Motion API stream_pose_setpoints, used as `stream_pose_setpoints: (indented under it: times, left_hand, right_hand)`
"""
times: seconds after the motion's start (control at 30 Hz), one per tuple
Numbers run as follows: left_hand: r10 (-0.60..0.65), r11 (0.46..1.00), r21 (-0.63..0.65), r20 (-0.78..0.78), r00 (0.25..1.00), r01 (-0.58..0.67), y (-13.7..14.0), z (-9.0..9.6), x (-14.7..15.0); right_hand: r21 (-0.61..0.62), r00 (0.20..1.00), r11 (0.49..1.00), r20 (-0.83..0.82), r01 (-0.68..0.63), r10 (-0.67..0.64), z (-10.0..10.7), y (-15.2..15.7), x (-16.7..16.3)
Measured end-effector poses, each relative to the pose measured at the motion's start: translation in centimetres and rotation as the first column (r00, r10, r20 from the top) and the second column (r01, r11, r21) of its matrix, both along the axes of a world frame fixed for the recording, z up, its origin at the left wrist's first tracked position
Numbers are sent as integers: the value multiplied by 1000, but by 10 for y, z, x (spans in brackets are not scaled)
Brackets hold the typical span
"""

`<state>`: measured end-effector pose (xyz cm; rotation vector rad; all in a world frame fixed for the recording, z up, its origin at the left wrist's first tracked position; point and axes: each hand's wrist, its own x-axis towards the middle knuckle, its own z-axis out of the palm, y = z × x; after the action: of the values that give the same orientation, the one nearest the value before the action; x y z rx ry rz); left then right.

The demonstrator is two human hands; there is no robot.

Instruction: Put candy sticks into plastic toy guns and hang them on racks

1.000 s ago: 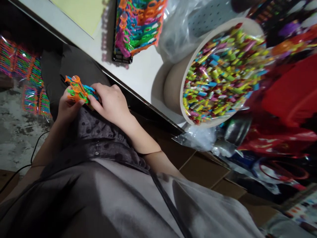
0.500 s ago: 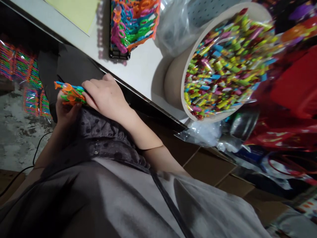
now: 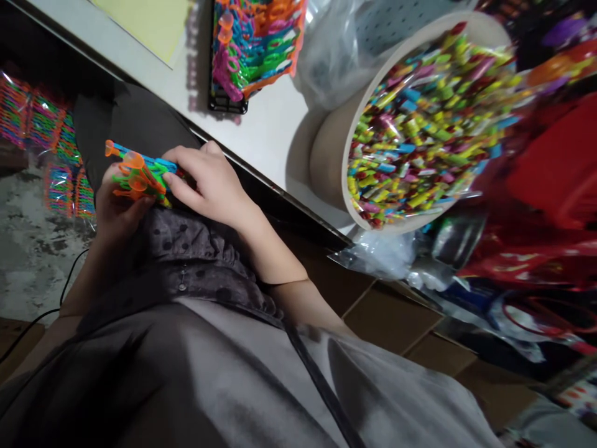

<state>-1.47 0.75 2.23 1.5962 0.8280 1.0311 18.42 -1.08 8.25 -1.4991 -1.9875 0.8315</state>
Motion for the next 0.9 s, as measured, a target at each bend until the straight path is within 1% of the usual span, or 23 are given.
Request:
stream_pose_setpoints:
  times: [0.07,0.13,0.23,0.3,0.43,0.53,0.63,0.7,0.8,0.9]
  left_hand:
    - [-45,999,-10,1,999,45,4,6,3]
    - [-70,998,8,2,998,70,5,9,6]
    - [-66,998,19,10,998,65,4,8,7]
    - [-54,998,-20,29,998,55,1,4,6]
    - [-38,987,-150,71,997,48,-6,-1,2]
    - [-30,949,-306,136,990,70,-12,2,0]
    - [-24,880,-452,267,963,147,-19,4,1]
    - [-7,837,-521,295,955,167,-24,4,1]
    - [9,801,-578,274,962,157,-30,1,2]
    - [8,785,-596,280,960,167,-33,0,2]
  right_hand:
    - [-18,999,999,-47,28,-29,-2,-2,2]
    - [-47,994,997,-93,61,-65,-5,-4,3]
    - [-126,979,988,-173,86,-108,-11,-4,3]
    - [-181,970,982,-225,54,-95,-12,-3,3]
    - [-291,947,953,-322,-80,-19,-13,-2,4]
    - [-399,915,909,-400,-120,-55,-21,-3,4]
    - [-521,875,847,-453,-106,-170,-34,-6,0]
    - [-585,836,804,-488,-101,-250,-40,-7,-3]
    - [-634,782,766,-530,-109,-328,-43,-9,-8]
    - [-647,759,755,-545,-111,-356,-42,-10,-9]
